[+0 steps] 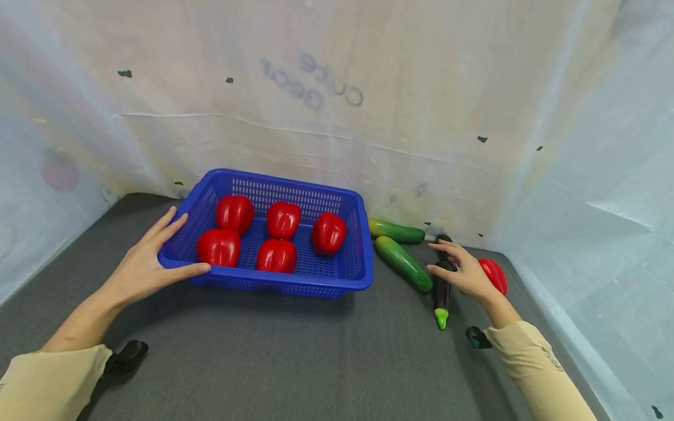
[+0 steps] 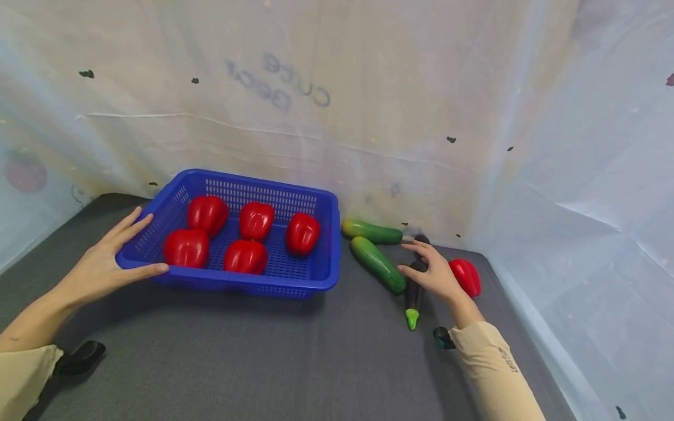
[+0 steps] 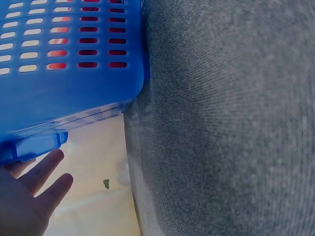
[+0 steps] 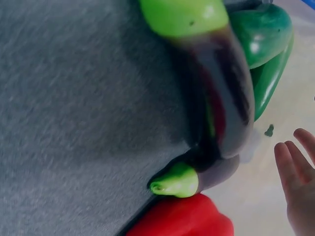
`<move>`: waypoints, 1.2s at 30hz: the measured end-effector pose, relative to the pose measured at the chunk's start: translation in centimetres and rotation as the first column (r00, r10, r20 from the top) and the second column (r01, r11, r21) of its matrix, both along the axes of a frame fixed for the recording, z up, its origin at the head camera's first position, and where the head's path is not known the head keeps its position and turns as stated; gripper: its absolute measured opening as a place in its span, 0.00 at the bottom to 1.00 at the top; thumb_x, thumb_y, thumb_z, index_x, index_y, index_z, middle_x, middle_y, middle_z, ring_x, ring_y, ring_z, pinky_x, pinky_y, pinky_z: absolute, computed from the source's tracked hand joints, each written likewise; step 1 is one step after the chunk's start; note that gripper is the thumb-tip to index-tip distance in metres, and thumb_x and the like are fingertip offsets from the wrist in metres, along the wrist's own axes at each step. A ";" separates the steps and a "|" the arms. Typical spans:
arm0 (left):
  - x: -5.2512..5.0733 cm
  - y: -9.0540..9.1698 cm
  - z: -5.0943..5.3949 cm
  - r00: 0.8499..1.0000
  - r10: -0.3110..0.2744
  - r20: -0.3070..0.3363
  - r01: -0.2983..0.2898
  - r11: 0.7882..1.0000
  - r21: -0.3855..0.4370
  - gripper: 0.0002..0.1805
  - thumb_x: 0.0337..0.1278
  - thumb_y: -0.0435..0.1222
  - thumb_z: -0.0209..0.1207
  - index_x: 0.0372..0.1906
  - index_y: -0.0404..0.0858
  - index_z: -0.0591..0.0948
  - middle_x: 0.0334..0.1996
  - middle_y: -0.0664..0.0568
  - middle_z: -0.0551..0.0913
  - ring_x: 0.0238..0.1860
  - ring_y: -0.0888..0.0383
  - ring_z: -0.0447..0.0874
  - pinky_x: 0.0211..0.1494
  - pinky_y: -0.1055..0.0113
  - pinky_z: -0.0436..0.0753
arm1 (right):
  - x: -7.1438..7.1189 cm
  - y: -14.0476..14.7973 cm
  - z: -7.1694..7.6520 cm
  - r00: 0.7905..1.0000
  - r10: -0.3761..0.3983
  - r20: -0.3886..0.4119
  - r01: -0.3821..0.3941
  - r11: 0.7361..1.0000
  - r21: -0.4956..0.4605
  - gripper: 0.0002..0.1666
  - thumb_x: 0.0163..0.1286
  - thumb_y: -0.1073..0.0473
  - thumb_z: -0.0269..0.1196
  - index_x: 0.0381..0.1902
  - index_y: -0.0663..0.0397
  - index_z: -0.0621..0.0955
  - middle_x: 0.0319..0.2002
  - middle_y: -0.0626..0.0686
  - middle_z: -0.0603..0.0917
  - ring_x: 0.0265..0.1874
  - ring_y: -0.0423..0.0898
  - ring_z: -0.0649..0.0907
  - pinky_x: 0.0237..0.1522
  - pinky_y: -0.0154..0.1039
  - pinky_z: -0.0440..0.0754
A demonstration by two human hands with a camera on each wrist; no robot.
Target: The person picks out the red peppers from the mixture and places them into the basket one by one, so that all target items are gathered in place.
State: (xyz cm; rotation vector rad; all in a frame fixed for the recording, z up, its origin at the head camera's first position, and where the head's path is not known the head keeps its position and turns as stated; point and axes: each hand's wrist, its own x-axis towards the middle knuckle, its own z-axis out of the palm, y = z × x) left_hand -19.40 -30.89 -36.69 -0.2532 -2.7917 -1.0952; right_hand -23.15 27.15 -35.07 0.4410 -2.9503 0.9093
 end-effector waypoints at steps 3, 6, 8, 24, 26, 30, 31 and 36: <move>-0.1 0.0 0.0 1.000 -0.001 0.000 0.001 1.000 -0.002 0.57 0.48 0.53 0.66 0.77 0.44 0.45 0.77 0.42 0.34 0.71 0.25 0.37 0.53 0.20 0.55 | 0.1 0.4 0.0 1.000 -0.017 -0.005 0.017 1.000 0.016 0.33 0.67 0.51 0.63 0.67 0.53 0.70 0.73 0.62 0.58 0.69 0.63 0.62 0.65 0.64 0.65; 0.0 0.0 0.1 1.000 0.002 0.002 -0.002 1.000 -0.003 0.57 0.48 0.54 0.67 0.77 0.44 0.45 0.77 0.42 0.34 0.71 0.25 0.37 0.53 0.20 0.55 | 0.2 0.9 0.0 0.999 -0.041 -0.003 0.041 0.998 0.037 0.33 0.67 0.51 0.63 0.67 0.53 0.70 0.72 0.63 0.59 0.68 0.65 0.64 0.64 0.65 0.65; 0.0 0.0 0.1 1.000 0.005 0.002 -0.005 1.000 -0.003 0.57 0.48 0.54 0.67 0.77 0.44 0.45 0.77 0.42 0.34 0.71 0.25 0.38 0.53 0.20 0.55 | 0.3 1.1 0.0 0.998 -0.059 0.000 0.059 0.997 0.042 0.33 0.67 0.51 0.62 0.67 0.53 0.69 0.72 0.63 0.59 0.67 0.66 0.64 0.63 0.66 0.65; 0.0 0.1 0.0 1.000 0.007 0.018 -0.007 1.000 -0.005 0.58 0.48 0.54 0.66 0.77 0.44 0.44 0.77 0.42 0.34 0.72 0.26 0.37 0.53 0.20 0.56 | 0.9 3.4 0.7 0.988 -0.156 -0.009 0.156 0.981 0.112 0.36 0.68 0.48 0.61 0.68 0.58 0.68 0.72 0.67 0.56 0.63 0.67 0.67 0.58 0.68 0.66; 0.0 0.1 0.0 1.000 0.009 0.021 -0.009 1.000 -0.007 0.58 0.48 0.54 0.66 0.77 0.44 0.44 0.77 0.42 0.34 0.72 0.26 0.37 0.53 0.20 0.56 | 0.7 3.9 0.7 0.987 -0.163 -0.008 0.163 0.981 0.108 0.36 0.67 0.48 0.61 0.68 0.60 0.68 0.72 0.69 0.55 0.69 0.72 0.54 0.61 0.74 0.56; 0.0 0.1 0.0 1.000 0.012 0.021 -0.012 1.000 -0.008 0.58 0.47 0.54 0.66 0.77 0.44 0.44 0.77 0.42 0.34 0.72 0.26 0.37 0.53 0.20 0.56 | 0.7 4.8 0.6 0.984 -0.178 -0.023 0.180 0.978 0.109 0.36 0.66 0.50 0.62 0.67 0.63 0.68 0.71 0.72 0.55 0.69 0.73 0.54 0.61 0.75 0.54; 0.0 0.1 0.0 1.000 0.012 0.020 -0.011 1.000 -0.008 0.58 0.47 0.54 0.66 0.77 0.44 0.44 0.77 0.42 0.34 0.72 0.26 0.37 0.53 0.20 0.56 | 0.7 5.0 0.5 0.983 -0.183 -0.026 0.185 0.976 0.111 0.36 0.66 0.50 0.62 0.66 0.63 0.68 0.71 0.72 0.56 0.68 0.74 0.54 0.61 0.75 0.54; 0.1 0.1 0.1 1.000 0.008 0.022 -0.008 1.000 -0.001 0.58 0.47 0.54 0.66 0.77 0.45 0.44 0.77 0.43 0.33 0.72 0.26 0.37 0.54 0.20 0.54 | 0.8 6.0 -0.1 0.977 -0.213 -0.024 0.214 0.970 0.112 0.37 0.66 0.50 0.61 0.67 0.64 0.67 0.70 0.74 0.54 0.67 0.76 0.53 0.60 0.76 0.53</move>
